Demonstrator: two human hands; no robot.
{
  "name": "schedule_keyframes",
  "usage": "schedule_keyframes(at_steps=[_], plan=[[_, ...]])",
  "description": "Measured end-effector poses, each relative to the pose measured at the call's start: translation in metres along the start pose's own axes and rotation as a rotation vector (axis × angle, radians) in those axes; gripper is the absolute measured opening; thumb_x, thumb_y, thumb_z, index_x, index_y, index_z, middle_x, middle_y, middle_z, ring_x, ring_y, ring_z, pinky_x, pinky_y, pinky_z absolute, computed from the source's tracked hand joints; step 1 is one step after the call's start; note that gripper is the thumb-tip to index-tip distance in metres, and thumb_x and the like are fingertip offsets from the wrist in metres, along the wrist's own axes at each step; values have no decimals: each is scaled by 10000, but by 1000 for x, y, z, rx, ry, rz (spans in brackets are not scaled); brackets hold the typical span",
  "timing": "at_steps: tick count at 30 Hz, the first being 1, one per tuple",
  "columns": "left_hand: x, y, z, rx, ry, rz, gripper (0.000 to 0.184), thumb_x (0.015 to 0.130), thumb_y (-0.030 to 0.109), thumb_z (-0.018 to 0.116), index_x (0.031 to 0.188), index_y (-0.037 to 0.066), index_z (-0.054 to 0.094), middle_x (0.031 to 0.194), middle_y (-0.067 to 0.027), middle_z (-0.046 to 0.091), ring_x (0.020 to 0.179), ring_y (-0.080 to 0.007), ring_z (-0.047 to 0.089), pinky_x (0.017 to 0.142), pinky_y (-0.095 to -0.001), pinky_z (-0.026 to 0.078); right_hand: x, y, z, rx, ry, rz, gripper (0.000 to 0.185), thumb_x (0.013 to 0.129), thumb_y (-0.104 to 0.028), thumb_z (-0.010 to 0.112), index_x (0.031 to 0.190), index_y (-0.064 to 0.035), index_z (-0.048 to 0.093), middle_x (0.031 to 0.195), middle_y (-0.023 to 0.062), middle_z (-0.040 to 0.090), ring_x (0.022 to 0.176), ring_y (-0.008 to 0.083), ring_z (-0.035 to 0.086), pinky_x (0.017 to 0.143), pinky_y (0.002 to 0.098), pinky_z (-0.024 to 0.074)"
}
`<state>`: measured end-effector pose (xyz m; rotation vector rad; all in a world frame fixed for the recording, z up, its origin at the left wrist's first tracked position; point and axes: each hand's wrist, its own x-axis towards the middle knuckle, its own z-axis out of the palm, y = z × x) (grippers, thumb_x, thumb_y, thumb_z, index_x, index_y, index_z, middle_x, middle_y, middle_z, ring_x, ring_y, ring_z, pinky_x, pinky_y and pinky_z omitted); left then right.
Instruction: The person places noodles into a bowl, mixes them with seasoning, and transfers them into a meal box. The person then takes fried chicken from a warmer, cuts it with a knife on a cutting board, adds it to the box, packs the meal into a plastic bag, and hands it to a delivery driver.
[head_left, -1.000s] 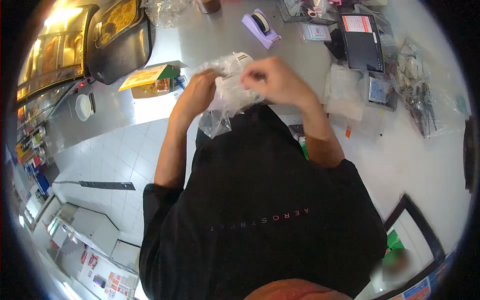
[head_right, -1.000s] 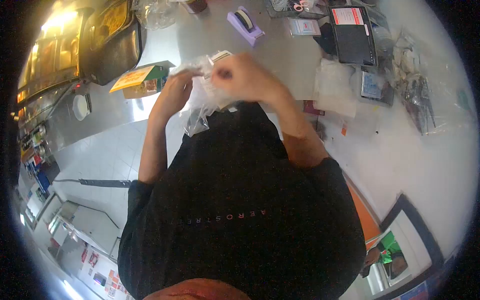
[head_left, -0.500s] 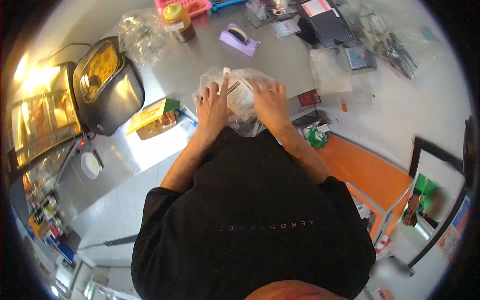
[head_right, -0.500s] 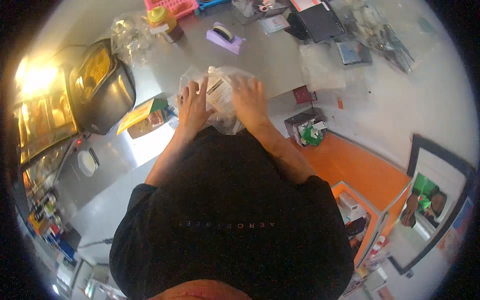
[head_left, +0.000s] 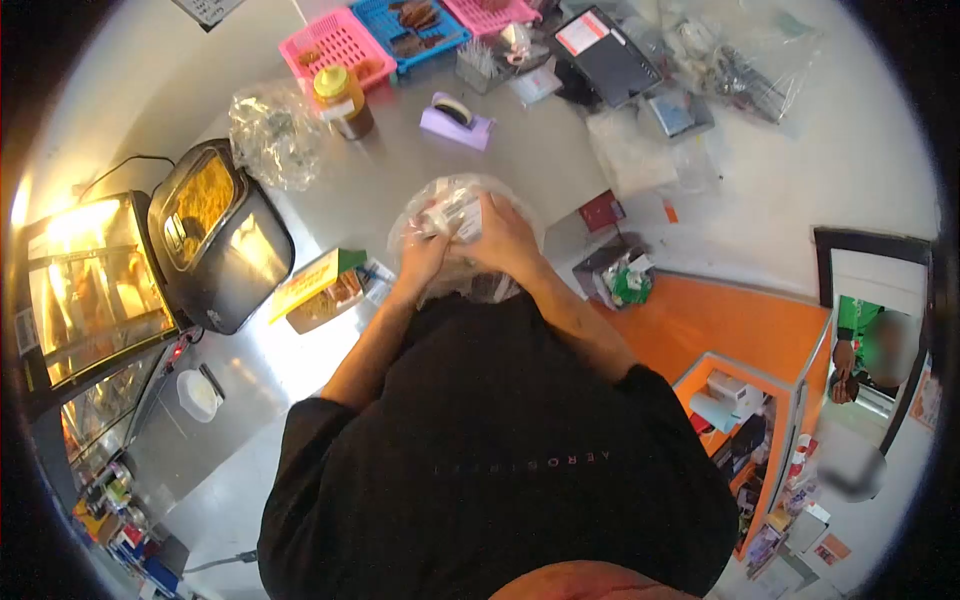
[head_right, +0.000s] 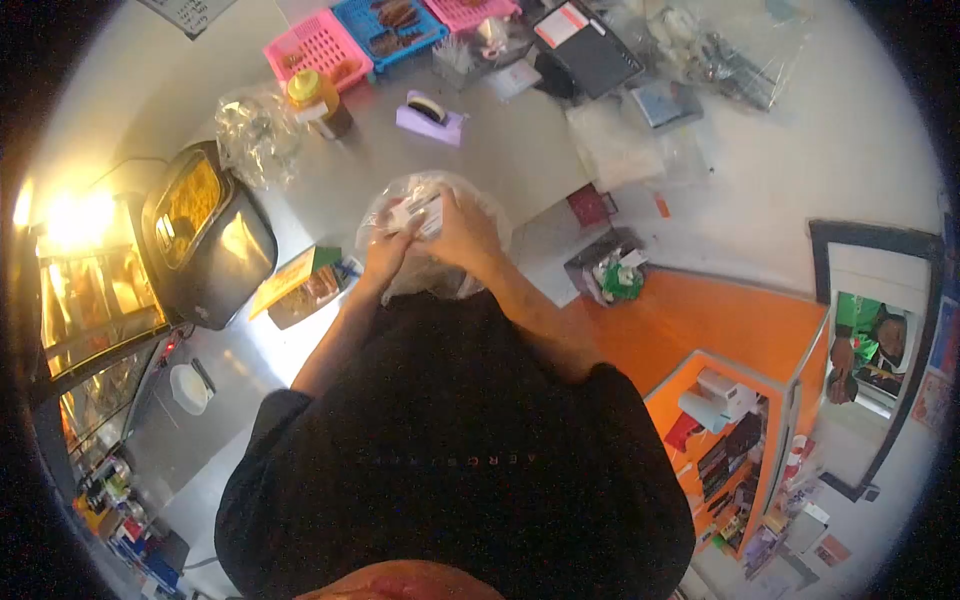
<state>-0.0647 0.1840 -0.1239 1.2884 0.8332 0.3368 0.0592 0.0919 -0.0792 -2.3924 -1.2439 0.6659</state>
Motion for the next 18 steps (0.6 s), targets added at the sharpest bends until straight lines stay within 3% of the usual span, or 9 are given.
schedule_keyframes(at_steps=[1,4,7,8,11,14,17,18], plan=[[-13,21,4,-297,15,-103,532,908,197,609,1349,64,343,1174,-165,558,1104,-243,536,911,-351,466,-3,-5,-10,95,-32,3,937,644,-399,828,1376,-31,374,1317,254,447,1256,419,411,1019,451,384],[-31,41,18,-699,64,-118,507,939,128,570,1359,84,291,1203,-145,519,1086,-190,526,884,-310,471,-20,-22,-31,231,53,-162,880,674,-397,812,1350,-16,396,1296,246,473,1215,420,452,1010,477,374],[-38,52,22,-618,23,127,431,950,81,541,1319,78,318,1206,-126,490,1087,-176,513,898,-312,467,-29,-17,-50,410,126,-202,851,668,-344,832,1328,-16,405,1296,240,471,1185,398,483,973,437,411],[-45,60,23,-541,44,119,441,939,97,574,1298,74,320,1173,-106,492,1089,-178,511,909,-318,463,-30,-19,-65,535,75,-102,745,674,-324,837,1243,-4,477,1250,234,502,1140,358,515,917,410,442],[-54,64,27,-422,13,249,476,920,93,605,1297,71,314,1181,-107,480,1095,-184,509,916,-319,457,-33,-7,-82,395,174,-182,573,671,-325,840,1054,22,593,1181,220,543,1072,328,551,873,397,453],[-61,67,32,-452,25,260,498,889,81,644,1282,73,338,1205,-107,467,1097,-192,509,917,-321,452,-20,10,-84,407,54,-235,398,713,-294,821,890,25,661,1036,163,625,916,250,614,796,365,479],[-64,68,20,45,22,429,507,865,76,671,1267,72,361,1217,-104,465,1111,-211,502,948,-337,429,-6,13,-103,827,-328,-48,277,813,-213,752,891,37,662,877,47,638,825,164,638,731,264,488],[-70,73,18,34,21,430,504,842,75,695,1249,62,398,1184,-105,497,1121,-211,498,972,-343,404,-3,10,-110,817,-408,-100,197,861,-169,694,940,10,672,860,47,665,761,141,643,721,276,493]])
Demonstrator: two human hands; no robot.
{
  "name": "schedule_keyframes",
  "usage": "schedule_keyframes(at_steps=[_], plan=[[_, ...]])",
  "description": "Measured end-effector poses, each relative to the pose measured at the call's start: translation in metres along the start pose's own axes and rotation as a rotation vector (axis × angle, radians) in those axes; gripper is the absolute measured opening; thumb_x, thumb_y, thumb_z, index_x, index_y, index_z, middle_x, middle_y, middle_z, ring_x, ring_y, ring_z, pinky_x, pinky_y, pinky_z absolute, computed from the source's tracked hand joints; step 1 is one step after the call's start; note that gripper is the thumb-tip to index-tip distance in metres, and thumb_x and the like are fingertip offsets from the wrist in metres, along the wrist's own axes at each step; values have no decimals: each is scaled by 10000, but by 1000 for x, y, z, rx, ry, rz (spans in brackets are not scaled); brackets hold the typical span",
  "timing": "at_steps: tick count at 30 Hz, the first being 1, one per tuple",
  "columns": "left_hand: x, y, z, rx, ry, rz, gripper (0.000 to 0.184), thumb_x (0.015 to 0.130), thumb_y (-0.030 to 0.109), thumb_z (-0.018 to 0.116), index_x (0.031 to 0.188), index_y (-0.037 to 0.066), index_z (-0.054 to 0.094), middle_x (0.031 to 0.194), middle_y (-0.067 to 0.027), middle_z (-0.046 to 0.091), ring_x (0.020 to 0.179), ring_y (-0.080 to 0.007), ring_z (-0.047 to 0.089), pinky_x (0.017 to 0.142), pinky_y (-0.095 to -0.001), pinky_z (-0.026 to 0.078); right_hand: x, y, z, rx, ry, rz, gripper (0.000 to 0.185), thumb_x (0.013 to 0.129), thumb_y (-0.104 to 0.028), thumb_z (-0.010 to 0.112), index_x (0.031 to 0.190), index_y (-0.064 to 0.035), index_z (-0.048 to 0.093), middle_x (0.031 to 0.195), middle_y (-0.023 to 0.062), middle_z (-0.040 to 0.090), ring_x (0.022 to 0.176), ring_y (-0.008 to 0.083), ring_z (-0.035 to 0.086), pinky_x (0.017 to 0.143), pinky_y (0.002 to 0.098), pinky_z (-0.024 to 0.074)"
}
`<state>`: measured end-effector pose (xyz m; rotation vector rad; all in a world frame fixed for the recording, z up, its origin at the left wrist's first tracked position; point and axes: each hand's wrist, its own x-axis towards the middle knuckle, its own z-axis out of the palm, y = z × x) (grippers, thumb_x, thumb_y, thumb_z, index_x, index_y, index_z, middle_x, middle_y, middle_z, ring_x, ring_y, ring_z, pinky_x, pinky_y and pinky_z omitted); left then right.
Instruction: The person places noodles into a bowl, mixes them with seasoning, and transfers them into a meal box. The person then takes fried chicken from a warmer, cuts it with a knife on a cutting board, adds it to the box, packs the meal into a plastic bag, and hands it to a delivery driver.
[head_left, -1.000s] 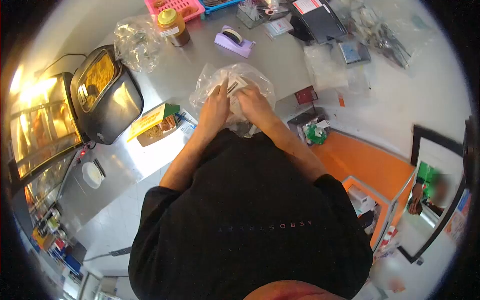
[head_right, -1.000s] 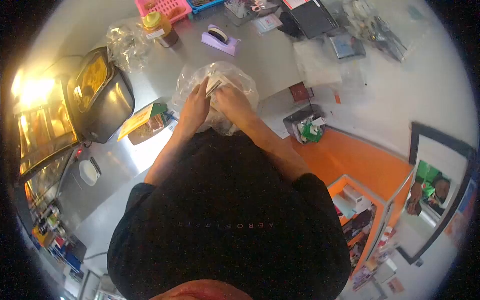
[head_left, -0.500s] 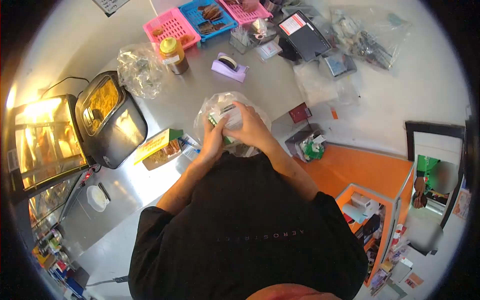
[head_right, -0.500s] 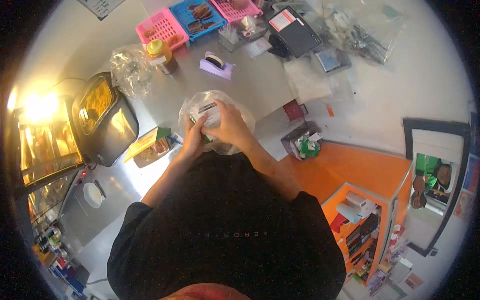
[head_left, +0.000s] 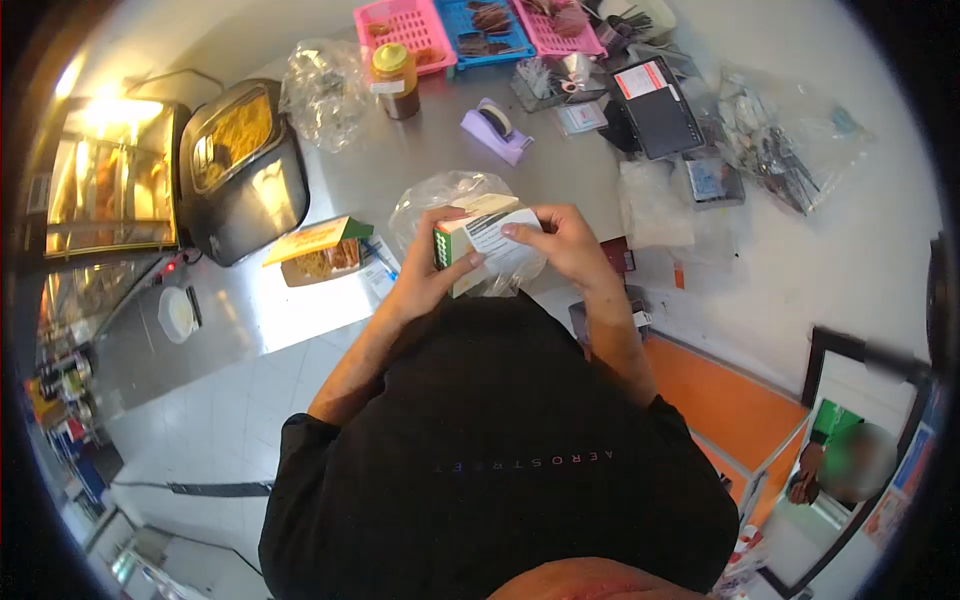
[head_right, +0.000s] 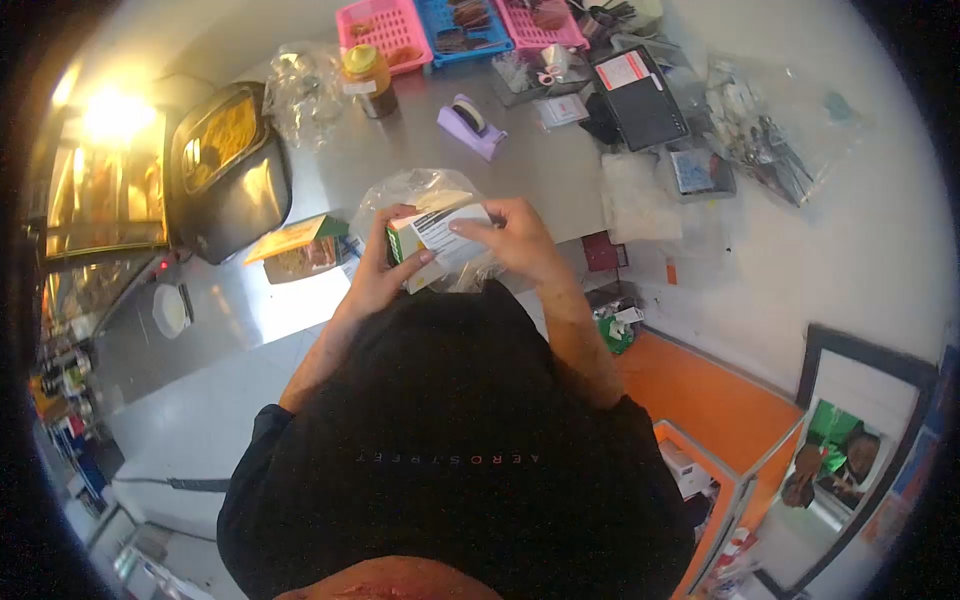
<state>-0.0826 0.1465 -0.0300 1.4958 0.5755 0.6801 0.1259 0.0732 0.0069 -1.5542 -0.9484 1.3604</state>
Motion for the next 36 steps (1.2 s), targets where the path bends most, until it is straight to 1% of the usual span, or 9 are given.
schedule_keyframes(at_steps=[8,14,17,19,23,26,28,30,36], plan=[[-31,33,-60,21,-144,-128,483,786,13,697,1213,54,478,1225,-79,504,1150,-172,482,977,-312,395,34,-22,11,1091,-501,523,139,949,-157,539,883,-40,575,650,-32,478,508,13,443,499,198,421],[-67,45,-87,322,-223,-47,437,761,35,721,1151,51,525,1134,-82,553,1088,-182,526,937,-334,433,43,-11,47,1573,-318,682,83,940,-149,566,971,-76,588,702,-22,547,519,59,476,460,210,409],[-106,27,-100,200,-55,-100,439,749,19,713,1145,61,529,1123,-70,554,1052,-195,547,928,-335,439,45,-16,27,1652,-564,128,150,930,-150,555,805,-78,515,698,-24,478,595,86,524,537,263,448],[-146,-21,-121,-348,267,-307,578,704,-1,685,1231,91,466,1150,-86,522,1048,-218,563,904,-352,492,59,-2,2,1085,-882,45,115,874,-165,626,901,-66,576,792,25,569,751,148,601,655,350,500],[-220,-111,-163,-826,772,-271,678,809,243,637,1387,43,343,1293,-180,521,1182,-327,542,999,-493,460,95,68,5,-402,-595,200,362,798,-173,694,1116,-27,604,987,115,654,919,261,640,850,403,491],[-223,-111,-187,-932,902,-180,530,862,227,586,1320,25,413,1291,-173,532,1195,-325,531,996,-568,434,117,156,4,-783,126,-149,412,744,-283,736,1034,1,663,959,179,676,896,309,657,749,378,523],[-224,-117,-210,-974,1042,-174,409,886,224,555,1243,42,474,1236,-148,568,1124,-326,569,956,-552,467,119,218,3,-913,233,-376,471,764,-255,695,1148,1,602,1041,222,633,1001,361,607,868,403,477],[-248,-196,-271,-758,1153,-273,421,881,236,573,1237,37,472,1157,-142,597,1008,-299,610,889,-495,511,102,177,32,-1039,160,129,434,831,-215,583,1215,-12,563,1200,282,543,1137,409,520,957,465,426],[-237,-262,-299,1,1467,-481,583,824,262,637,1303,22,408,1095,-205,583,975,-317,616,870,-504,500,71,163,68,-1217,201,-97,322,890,-132,472,1162,-18,602,1247,297,498,1144,426,498,969,475,422]])
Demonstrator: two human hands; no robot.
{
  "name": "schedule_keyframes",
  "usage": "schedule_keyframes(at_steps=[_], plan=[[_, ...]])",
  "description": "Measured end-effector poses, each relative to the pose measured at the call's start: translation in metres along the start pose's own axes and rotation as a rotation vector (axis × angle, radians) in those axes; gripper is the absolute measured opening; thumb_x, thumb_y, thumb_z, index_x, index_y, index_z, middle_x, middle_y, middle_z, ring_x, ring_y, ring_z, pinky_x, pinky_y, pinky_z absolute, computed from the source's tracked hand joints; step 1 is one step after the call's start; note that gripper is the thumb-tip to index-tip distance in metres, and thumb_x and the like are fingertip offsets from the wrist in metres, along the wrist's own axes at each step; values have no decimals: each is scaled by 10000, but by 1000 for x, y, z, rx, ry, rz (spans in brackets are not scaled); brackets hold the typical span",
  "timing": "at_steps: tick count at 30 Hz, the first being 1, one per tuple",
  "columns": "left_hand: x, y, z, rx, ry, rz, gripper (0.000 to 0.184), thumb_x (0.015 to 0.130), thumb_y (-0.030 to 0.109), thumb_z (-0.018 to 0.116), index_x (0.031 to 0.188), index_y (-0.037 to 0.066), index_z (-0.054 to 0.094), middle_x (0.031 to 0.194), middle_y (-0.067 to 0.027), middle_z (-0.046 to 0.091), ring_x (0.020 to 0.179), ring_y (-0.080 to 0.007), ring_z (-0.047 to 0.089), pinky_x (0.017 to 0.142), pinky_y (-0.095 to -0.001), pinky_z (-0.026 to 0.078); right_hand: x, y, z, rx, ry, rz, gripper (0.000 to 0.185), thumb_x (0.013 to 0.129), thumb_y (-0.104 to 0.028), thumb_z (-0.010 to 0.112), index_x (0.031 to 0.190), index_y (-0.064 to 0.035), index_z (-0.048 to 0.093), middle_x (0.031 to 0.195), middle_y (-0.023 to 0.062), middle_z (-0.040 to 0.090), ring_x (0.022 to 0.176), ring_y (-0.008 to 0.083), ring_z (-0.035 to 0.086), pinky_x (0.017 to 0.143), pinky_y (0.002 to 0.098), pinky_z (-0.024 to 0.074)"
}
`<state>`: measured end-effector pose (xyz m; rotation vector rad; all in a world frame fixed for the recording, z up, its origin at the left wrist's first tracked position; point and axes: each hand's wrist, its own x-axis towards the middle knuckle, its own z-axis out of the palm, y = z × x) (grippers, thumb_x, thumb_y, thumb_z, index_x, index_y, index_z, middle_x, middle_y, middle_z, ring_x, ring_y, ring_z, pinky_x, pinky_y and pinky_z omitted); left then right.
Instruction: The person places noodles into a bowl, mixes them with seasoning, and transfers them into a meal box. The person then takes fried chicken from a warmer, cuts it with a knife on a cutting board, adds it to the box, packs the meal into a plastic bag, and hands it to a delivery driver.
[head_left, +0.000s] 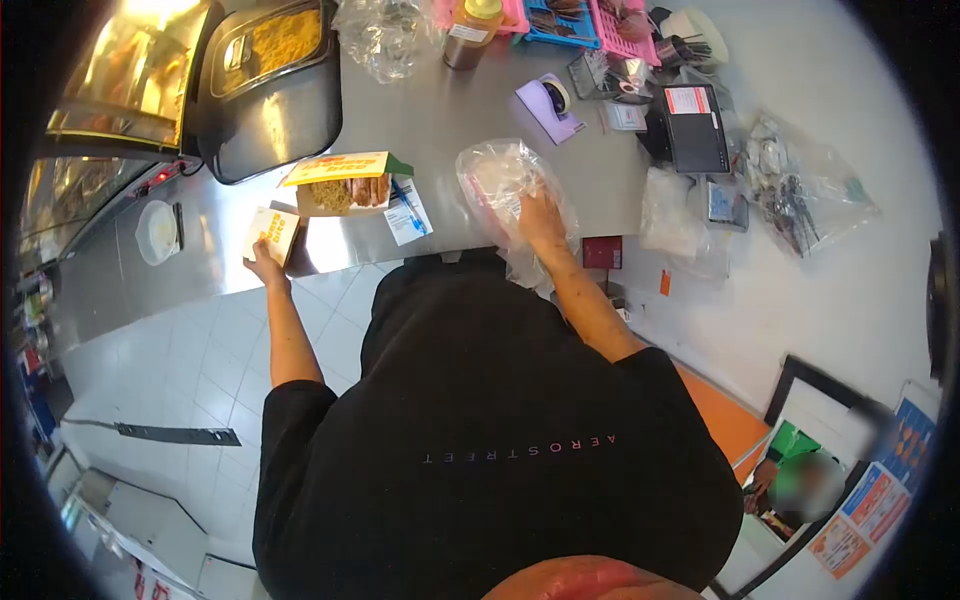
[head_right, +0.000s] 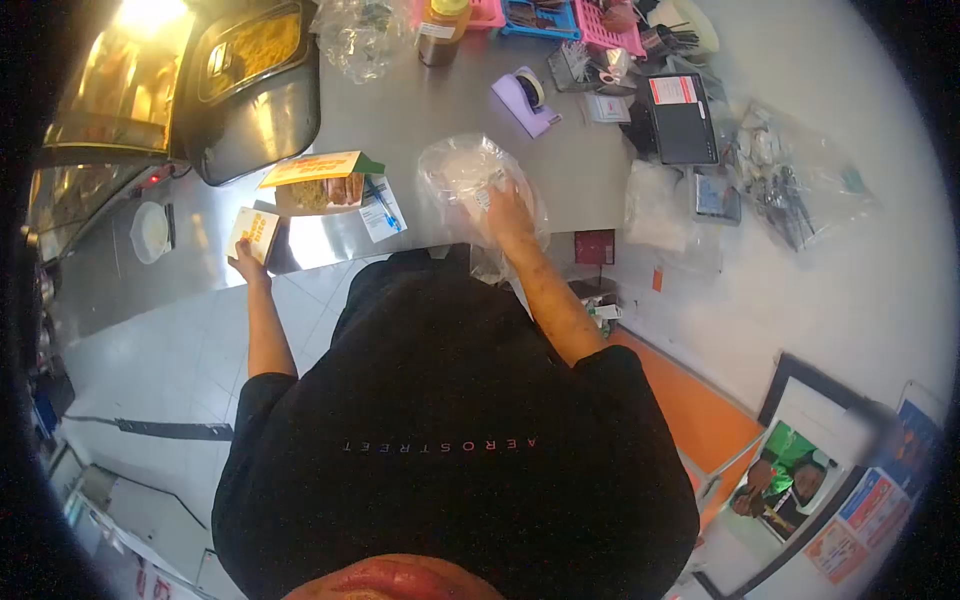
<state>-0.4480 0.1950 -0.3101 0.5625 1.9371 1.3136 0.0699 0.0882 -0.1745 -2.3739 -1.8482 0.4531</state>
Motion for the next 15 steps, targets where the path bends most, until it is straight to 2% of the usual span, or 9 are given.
schedule_keyframes(at_steps=[2,3,5,7,8,9,11,13,15], plan=[[10,-17,10,397,223,303,784,781,408,666,1378,36,319,1203,-236,508,1042,-357,567,885,-554,456,-8,-5,-8,-13,-21,-105,286,881,-151,509,1093,-11,640,1232,279,516,1135,411,512,960,465,427],[-44,50,25,848,305,128,841,776,434,674,1397,25,279,1303,-220,411,1133,-360,487,923,-527,421,-12,-4,-10,20,-29,-163,272,873,-166,538,1064,-11,653,1213,261,537,1127,399,521,951,460,430],[-79,104,42,893,418,7,820,781,366,703,1376,-10,282,1349,-206,335,1194,-363,424,965,-489,389,-24,-15,-39,200,-143,-179,265,847,-199,598,1026,-15,665,1162,216,581,1104,373,541,932,447,435],[-78,110,41,722,403,641,785,780,319,723,1341,-24,293,1334,-205,348,1198,-346,418,982,-487,371,-28,-44,-112,497,-346,-103,289,811,-236,662,1006,-23,665,1099,162,627,1075,345,561,912,433,438],[-78,112,43,613,383,949,768,779,296,732,1323,-31,299,1327,-205,355,1200,-338,416,990,-485,362,-28,-43,-121,456,-220,-98,284,804,-249,668,993,-37,668,1101,132,637,1100,330,549,912,421,437],[-114,149,64,273,125,1039,668,791,214,740,1260,-28,332,1264,-188,410,1155,-312,457,975,-474,390,-28,-39,-127,411,-100,-92,279,797,-261,674,980,-50,671,1103,103,646,1126,314,538,912,410,437],[-164,173,103,-26,-546,1028,574,790,99,741,1239,5,397,1207,-175,499,1121,-272,521,938,-399,453,-32,-32,-127,309,60,-63,258,789,-268,684,956,-72,677,1071,76,660,1135,288,532,925,408,421],[-237,233,150,362,-1179,1109,705,673,247,814,1282,98,493,1344,-144,459,1175,-332,512,972,-436,433,-39,-28,-116,206,141,-25,224,787,-258,694,932,-88,683,1001,81,669,1103,265,545,949,425,391],[-284,230,194,491,-1229,1493,680,664,284,790,1282,163,533,1291,-140,515,1172,-358,509,981,-440,426,-51,-18,-90,36,153,-125,301,785,-325,700,978,-95,677,984,92,673,1057,286,565,948,452,372]])
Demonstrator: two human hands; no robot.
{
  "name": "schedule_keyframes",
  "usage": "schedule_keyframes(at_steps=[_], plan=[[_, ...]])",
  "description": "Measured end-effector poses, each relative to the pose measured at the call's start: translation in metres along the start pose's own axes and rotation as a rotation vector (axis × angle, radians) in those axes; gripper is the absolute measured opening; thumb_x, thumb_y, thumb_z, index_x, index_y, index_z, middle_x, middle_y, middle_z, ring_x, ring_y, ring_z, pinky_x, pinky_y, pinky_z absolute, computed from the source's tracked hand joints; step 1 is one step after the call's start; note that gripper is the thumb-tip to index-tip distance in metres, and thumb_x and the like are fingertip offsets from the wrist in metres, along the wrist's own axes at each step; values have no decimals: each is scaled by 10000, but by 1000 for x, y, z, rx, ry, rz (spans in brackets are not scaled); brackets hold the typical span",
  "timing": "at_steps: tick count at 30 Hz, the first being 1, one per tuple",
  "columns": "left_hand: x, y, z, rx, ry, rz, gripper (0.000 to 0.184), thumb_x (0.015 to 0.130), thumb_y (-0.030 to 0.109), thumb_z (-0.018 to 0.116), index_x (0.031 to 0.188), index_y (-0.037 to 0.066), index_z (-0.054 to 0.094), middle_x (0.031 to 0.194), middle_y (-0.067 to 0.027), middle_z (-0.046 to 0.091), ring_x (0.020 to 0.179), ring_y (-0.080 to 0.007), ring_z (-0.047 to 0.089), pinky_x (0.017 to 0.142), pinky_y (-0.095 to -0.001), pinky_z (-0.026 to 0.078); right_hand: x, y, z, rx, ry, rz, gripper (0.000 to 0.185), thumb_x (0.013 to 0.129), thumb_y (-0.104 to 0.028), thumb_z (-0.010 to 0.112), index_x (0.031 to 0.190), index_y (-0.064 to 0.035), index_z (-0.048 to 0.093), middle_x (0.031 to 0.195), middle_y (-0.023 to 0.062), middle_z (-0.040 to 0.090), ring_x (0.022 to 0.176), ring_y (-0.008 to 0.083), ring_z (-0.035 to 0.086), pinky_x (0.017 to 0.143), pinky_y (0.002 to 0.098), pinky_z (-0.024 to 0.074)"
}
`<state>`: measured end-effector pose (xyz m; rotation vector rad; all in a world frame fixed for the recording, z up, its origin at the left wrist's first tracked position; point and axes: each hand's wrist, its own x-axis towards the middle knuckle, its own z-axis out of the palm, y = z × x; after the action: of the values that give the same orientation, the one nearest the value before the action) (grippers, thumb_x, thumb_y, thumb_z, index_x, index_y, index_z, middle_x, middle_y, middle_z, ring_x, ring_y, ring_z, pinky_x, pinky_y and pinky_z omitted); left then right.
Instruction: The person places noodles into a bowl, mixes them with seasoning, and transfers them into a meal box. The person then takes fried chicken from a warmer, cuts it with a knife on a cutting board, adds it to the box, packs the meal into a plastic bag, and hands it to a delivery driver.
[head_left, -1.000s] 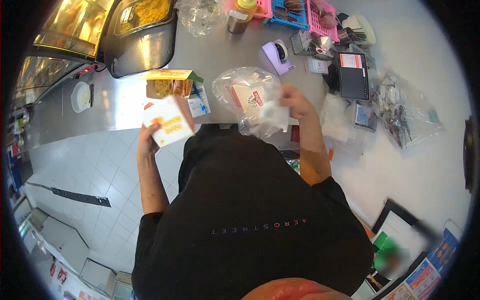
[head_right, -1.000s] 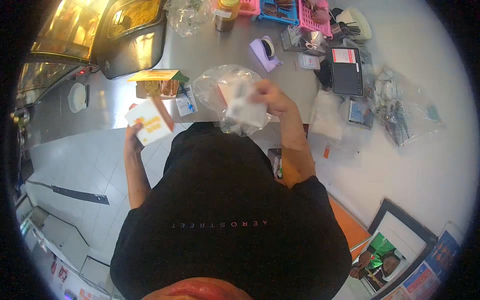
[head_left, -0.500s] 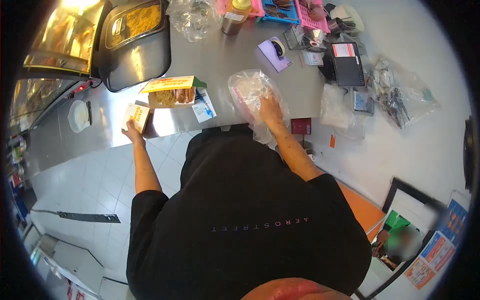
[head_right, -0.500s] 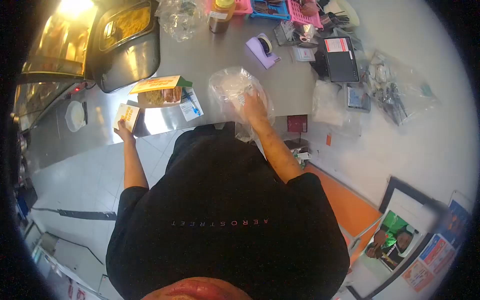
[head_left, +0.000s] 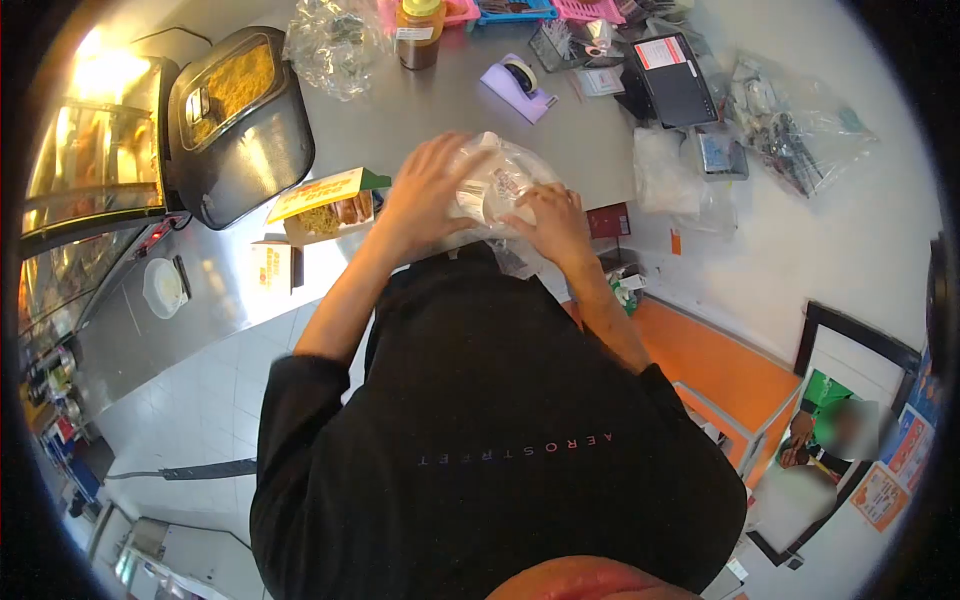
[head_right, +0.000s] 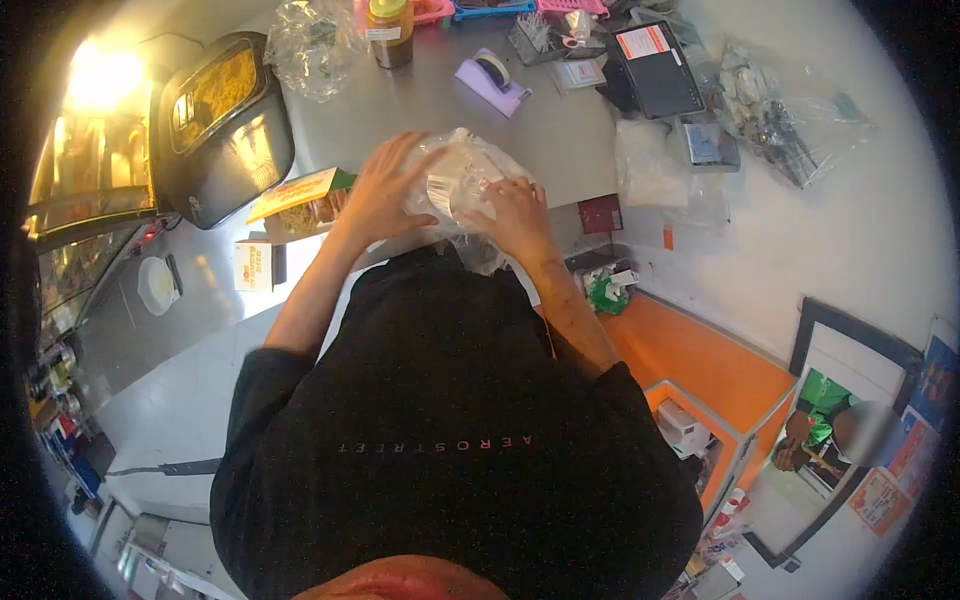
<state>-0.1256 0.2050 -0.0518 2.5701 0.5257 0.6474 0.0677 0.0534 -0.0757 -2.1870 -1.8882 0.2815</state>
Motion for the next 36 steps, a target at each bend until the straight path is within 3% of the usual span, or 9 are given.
schedule_keyframes(at_steps=[4,7,10,13,17,23,27,30,36], plan=[[33,-38,60,-115,-392,-326,497,763,247,694,1242,167,587,1050,-153,655,1011,-330,620,863,-425,488,-21,15,17,-286,-348,38,402,802,-420,667,1051,-104,672,985,107,681,1021,295,591,969,496,301],[44,-29,34,-256,-202,-304,344,900,308,546,1185,128,612,875,-143,681,823,-324,656,745,-438,512,20,-16,1,-91,-374,185,364,838,-377,622,1090,-118,670,971,128,688,993,282,614,947,465,312],[60,-1,7,-308,-331,-455,288,924,251,513,1147,104,622,993,-150,657,920,-328,632,790,-426,496,37,-11,49,-134,-317,120,300,841,-291,593,1059,-100,670,916,136,690,924,291,629,935,449,324],[54,-4,20,-391,76,-202,229,929,145,501,1110,67,617,1083,-162,606,989,-298,602,847,-382,476,54,10,65,51,-121,53,344,793,-317,628,1024,-65,670,845,110,696,872,303,633,958,447,345],[47,-13,16,-650,195,-205,179,861,11,560,1036,24,594,1026,-171,587,957,-271,582,851,-320,450,74,35,60,-350,-38,-96,290,799,-258,601,1016,-80,676,848,102,697,873,301,636,997,452,329],[51,-16,-3,-457,-480,-499,214,858,156,548,917,-39,612,857,-115,634,915,-224,613,872,-315,442,72,59,63,-424,-53,-335,268,819,-327,596,927,-110,710,839,101,680,964,276,599,1066,460,281],[27,-55,3,-1119,-205,-641,240,847,180,532,862,-46,613,862,-78,606,805,-176,547,754,-316,431,19,52,-33,12,-283,-599,392,799,-488,617,920,-129,716,835,38,651,1045,206,553,1093,517,252],[16,-68,10,-1743,-44,-404,252,846,194,530,883,-35,628,923,-78,596,805,-156,525,747,-310,423,-4,65,-100,-28,-380,-552,328,768,-416,683,860,-102,685,884,68,640,1075,213,544,1069,525,289],[-13,-31,-16,-1408,-30,-637,317,804,29,678,1118,4,648,1142,-78,565,1039,-148,531,907,-313,437,-33,97,-102,60,47,-331,308,721,-286,766,827,-52,597,1165,145,551,1199,297,473,1030,495,353]])
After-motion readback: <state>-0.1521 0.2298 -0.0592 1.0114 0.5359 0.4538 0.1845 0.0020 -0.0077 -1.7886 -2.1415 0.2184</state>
